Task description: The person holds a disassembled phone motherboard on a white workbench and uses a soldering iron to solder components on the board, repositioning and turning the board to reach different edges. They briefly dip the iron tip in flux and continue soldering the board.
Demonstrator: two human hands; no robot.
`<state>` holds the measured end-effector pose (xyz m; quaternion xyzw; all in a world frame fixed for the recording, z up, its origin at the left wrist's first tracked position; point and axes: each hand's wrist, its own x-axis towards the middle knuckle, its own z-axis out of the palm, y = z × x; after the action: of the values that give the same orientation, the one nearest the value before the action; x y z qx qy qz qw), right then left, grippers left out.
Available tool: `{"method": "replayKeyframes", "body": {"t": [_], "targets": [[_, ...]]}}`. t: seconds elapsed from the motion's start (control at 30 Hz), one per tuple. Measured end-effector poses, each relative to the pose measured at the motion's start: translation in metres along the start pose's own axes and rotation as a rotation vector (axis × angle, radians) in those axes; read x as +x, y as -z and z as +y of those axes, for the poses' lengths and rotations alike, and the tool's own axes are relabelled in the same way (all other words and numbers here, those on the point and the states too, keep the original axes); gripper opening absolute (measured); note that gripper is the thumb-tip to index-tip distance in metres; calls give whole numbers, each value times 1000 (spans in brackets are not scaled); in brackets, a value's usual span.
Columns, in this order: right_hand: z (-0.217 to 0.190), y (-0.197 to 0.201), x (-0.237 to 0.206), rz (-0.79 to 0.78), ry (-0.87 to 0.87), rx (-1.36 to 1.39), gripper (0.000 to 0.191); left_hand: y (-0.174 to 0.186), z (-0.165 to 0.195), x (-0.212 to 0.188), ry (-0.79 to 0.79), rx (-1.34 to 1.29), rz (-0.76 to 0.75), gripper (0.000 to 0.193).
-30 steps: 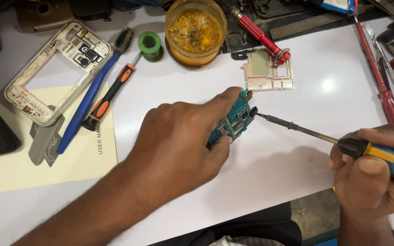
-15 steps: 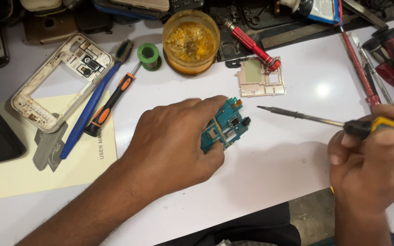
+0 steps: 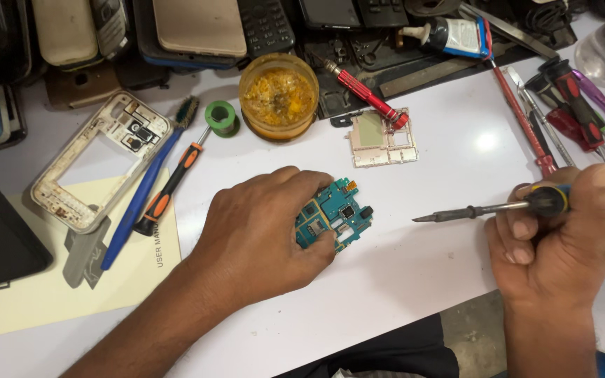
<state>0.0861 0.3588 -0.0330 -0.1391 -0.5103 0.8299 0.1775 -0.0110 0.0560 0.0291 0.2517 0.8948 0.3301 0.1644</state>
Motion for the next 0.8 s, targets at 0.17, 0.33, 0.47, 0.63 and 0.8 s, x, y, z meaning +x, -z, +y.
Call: {"method": "replayKeyframes", "body": {"t": [0.17,0.33,0.47,0.63,0.8], "targets": [[-2,-10,4,39,-7,-59,59,1,0,1,24,-7,-16,49],[-4,-18,7,61,-6,-173,62,0,-1,0,4,-4,3,46],[-7,-26,9,84,-55,-184,67,0,-2,-2,-25,-14,38,44],[-9,-32,11,83,-100,-146,64,0,-2,-2,-51,-16,63,44],[-9,-29,15,60,-83,7,55,-2,-3,-2,-44,-19,60,46]]}}
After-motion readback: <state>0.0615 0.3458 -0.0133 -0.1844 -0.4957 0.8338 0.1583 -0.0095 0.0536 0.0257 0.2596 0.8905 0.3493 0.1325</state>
